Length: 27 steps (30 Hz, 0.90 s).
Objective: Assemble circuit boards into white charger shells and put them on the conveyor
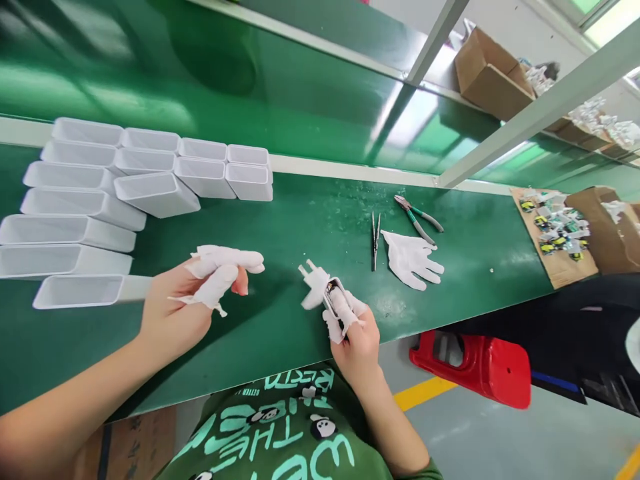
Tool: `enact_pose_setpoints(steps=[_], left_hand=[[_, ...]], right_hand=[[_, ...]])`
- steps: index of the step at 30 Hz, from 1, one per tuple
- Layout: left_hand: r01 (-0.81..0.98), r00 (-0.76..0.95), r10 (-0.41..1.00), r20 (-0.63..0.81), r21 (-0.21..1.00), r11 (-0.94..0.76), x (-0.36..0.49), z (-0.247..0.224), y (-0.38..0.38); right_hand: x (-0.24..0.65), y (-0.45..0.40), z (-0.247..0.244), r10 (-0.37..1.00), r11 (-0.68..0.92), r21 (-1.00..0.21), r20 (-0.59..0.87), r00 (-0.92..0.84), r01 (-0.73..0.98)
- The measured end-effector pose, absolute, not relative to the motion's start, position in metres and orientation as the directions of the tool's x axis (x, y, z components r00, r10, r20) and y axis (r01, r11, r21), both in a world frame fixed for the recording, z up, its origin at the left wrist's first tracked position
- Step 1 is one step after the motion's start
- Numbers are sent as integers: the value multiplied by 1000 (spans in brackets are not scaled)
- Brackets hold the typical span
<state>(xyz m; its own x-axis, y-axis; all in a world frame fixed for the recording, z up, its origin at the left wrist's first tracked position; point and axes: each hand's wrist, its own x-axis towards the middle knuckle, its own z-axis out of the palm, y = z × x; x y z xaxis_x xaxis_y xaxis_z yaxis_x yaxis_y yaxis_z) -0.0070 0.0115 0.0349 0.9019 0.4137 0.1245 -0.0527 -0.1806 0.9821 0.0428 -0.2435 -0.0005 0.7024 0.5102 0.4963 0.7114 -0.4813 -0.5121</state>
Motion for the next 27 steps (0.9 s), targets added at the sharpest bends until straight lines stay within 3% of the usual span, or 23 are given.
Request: enact_pose_setpoints(steps=[6,11,14,19,27], left_hand=[[-98,916,346,204,949,-300,-8,38,10],[-101,921,322,217,934,-342,-9,33,11],[-87,926,311,213,923,-374,-10,30,11],[-101,931,270,243,888,-449,-9,33,9],[-175,935,206,288,882,-438,-10,31,6]], right_hand=[[42,-231,-9,544,-501,-427,521,658,753],[34,-239,-4,465,-440,-484,598,653,756],[35,-241,-6,447,-459,-515,570,689,724],[36,-239,-7,471,-512,-460,556,685,726],[32,-239,-8,512,-538,-475,472,718,696]])
